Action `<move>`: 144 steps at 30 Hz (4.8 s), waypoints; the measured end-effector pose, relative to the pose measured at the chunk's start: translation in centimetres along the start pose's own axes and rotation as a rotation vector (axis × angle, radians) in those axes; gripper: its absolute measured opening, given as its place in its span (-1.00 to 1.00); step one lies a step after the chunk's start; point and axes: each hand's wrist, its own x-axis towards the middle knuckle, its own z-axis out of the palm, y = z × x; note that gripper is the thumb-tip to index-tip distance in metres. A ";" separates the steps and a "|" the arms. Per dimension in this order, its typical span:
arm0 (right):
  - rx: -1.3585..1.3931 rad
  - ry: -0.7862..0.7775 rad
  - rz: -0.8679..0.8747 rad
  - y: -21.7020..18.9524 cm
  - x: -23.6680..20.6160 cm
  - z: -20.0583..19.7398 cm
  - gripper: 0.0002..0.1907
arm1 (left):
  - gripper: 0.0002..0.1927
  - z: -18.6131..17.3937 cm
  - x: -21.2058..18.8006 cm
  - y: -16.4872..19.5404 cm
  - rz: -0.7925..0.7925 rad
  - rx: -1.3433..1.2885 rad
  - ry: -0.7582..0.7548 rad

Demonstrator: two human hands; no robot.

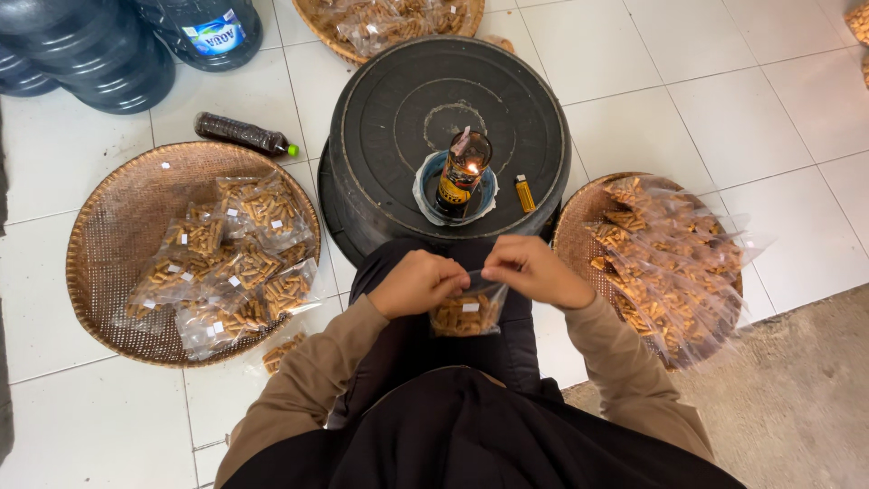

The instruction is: The person sits on the floor and seals clear plastic bags filled with snack sticks by passing each bag's open top over a lit candle flame to melt it closed, then places the sealed bag on a woven tray with other finished bags.

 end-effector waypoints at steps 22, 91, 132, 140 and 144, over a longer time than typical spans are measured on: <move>0.810 0.596 0.364 10.5 5.9 3.7 -0.91 | -0.77 0.8 5.3 -6.6 -0.389 -0.618 0.391; 0.728 0.814 0.393 11.6 9.8 2.0 -0.88 | -0.77 -1.0 9.1 -9.4 -0.384 -0.599 0.561; 0.777 0.944 0.352 12.4 9.3 1.7 -0.90 | -0.72 -1.3 9.6 -8.1 -0.416 -0.556 0.628; 0.785 0.950 0.356 12.4 9.3 1.8 -0.89 | -0.72 -1.1 9.6 -8.2 -0.407 -0.571 0.632; 0.782 0.949 0.354 12.4 9.3 1.9 -0.89 | -0.72 -1.1 9.5 -8.2 -0.408 -0.565 0.632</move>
